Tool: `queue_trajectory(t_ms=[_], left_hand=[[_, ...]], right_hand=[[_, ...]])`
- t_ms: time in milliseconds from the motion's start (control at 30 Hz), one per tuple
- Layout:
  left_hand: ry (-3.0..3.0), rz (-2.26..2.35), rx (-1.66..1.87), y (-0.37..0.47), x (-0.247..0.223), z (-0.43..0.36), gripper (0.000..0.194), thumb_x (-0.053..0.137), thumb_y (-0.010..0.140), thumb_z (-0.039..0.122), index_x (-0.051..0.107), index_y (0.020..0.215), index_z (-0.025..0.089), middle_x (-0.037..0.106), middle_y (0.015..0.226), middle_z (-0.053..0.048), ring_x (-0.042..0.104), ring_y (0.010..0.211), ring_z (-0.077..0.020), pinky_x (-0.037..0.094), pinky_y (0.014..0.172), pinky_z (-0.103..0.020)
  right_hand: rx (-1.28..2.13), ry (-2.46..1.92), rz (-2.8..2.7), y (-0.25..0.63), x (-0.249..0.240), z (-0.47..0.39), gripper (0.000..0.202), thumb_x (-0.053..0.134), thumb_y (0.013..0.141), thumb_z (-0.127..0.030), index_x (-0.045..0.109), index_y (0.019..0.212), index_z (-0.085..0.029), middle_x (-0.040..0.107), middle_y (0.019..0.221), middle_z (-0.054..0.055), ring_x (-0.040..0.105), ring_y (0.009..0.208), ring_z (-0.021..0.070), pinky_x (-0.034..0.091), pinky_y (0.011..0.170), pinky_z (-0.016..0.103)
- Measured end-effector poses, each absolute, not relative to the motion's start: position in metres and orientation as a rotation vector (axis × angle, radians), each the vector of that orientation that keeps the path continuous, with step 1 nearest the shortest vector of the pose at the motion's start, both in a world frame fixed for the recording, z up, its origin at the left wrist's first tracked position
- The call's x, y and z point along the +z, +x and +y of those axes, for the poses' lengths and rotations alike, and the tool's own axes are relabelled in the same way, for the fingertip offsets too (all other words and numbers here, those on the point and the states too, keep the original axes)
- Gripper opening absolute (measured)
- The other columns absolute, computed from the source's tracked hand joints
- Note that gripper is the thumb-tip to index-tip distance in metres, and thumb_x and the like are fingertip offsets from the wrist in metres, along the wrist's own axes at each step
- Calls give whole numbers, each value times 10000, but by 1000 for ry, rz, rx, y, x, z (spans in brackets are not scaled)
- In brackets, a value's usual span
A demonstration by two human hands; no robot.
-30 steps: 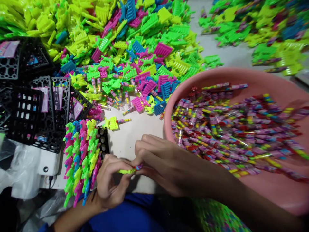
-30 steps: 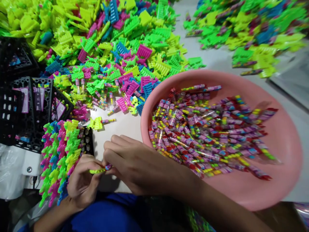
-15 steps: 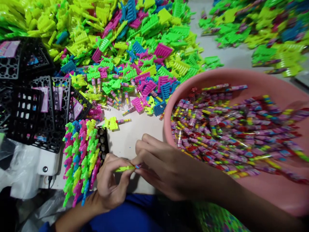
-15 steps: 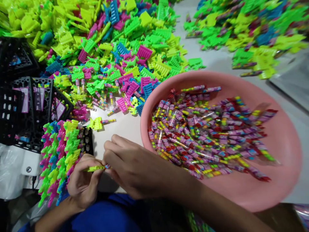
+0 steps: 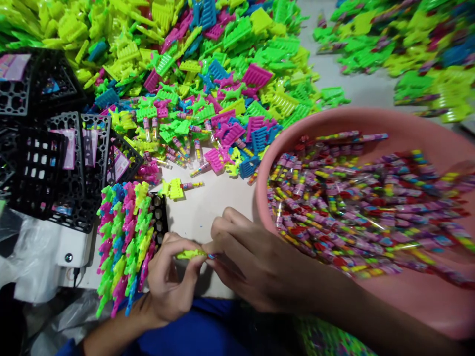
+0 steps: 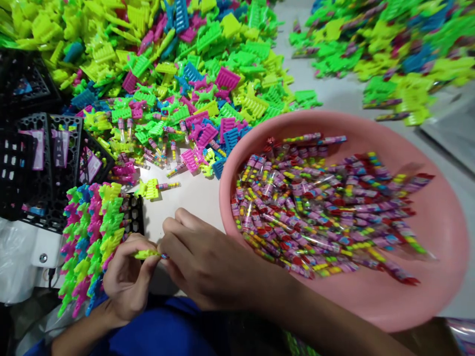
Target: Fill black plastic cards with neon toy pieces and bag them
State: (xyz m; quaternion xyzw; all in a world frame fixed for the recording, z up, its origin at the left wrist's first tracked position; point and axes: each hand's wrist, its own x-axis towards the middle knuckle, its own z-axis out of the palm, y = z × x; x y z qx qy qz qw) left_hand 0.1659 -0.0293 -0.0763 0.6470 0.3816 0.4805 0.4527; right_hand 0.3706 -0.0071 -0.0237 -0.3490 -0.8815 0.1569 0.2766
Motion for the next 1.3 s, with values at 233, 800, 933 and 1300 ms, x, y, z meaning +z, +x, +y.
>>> queue_trajectory(t_ms=[233, 800, 933, 1300], left_hand=[[1553, 1031, 1205, 167, -77, -33, 236, 695, 1003, 70, 687, 1183, 224, 718, 939, -7, 643, 855, -128, 524, 769, -232], [1440, 1137, 1189, 181, -65, -27, 62, 721, 1028, 184, 740, 1078, 216, 705, 825, 3, 675, 732, -119, 558, 662, -197], [1391, 1193, 1176, 184, -63, -28, 54, 718, 1035, 202, 743, 1077, 222, 718, 846, 7, 698, 765, -114, 580, 710, -182], [1114, 1295, 966, 180, -51, -19, 315, 779, 986, 523, 763, 1041, 214, 689, 775, 7, 549, 548, -97, 406, 446, -194]], right_hand=[[280, -966, -2430, 370, -30, -9, 221, 466, 1071, -75, 649, 956, -123, 568, 910, 92, 456, 880, 268, 387, 800, 416], [555, -1075, -2371, 376, -27, -4, 167, 472, 1076, -78, 594, 991, -155, 567, 893, 67, 463, 838, 240, 359, 710, 369], [337, -1069, -2433, 373, -28, -7, 247, 425, 1092, -82, 607, 944, -156, 574, 881, 86, 452, 833, 258, 362, 739, 406], [696, -1090, -2299, 379, -25, -3, 204, 533, 1142, -353, 568, 1075, -163, 631, 959, 78, 541, 874, 247, 393, 714, 358]])
